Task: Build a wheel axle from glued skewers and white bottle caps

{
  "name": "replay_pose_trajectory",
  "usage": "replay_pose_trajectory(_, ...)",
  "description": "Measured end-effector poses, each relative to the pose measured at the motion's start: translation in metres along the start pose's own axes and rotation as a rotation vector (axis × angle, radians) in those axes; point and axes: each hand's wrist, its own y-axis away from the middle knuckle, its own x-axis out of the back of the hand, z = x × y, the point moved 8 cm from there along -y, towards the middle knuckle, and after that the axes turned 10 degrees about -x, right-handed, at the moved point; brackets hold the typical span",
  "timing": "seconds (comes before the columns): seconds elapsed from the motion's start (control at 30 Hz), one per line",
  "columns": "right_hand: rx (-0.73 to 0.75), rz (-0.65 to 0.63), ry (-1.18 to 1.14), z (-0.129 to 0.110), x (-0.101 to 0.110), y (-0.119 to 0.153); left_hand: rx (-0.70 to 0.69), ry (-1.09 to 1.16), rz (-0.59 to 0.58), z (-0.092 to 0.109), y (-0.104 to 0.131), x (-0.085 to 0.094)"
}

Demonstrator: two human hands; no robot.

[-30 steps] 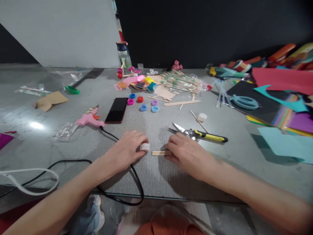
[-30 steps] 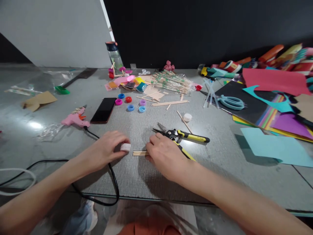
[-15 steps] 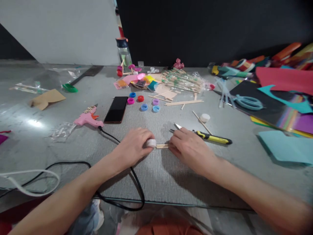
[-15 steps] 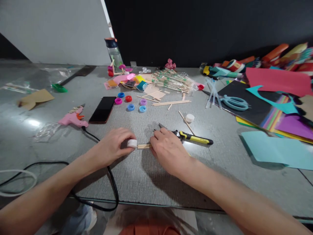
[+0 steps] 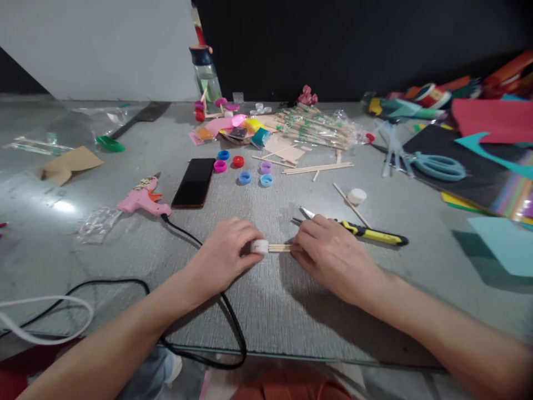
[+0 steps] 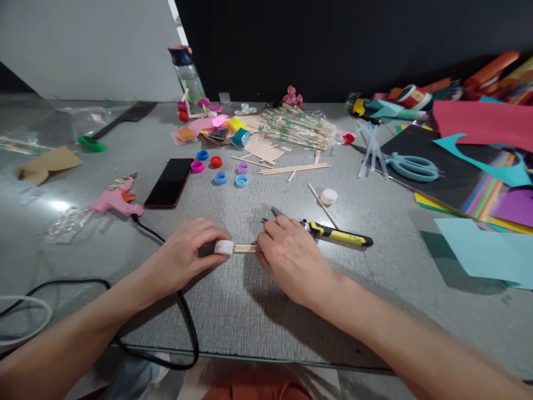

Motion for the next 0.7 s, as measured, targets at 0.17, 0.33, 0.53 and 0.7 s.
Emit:
replay_pose_trajectory(0.17,0.021,-0.001,-0.002,-0.0024,0.001,-0.0005,-0.007,0.04,0.018,-0.0008,0.0014,0.0019)
replay_pose_trajectory(0.33,0.03,-0.013,-0.015,-0.0045,0.0005,-0.0029,0.024,0.047,0.011,-0.0008,0.0017,0.001)
replay_pose_trajectory(0.53,0.048,-0.026,-0.032,-0.0061,0.001,-0.0031,-0.012,0.032,0.007,0.0017,-0.0004,0.0012)
replay_pose_trajectory(0.7,0.04,0.0,-0.051,-0.0028,0.0017,-0.0029,0.008,0.018,0.038,-0.0001,0.0008,0.0055)
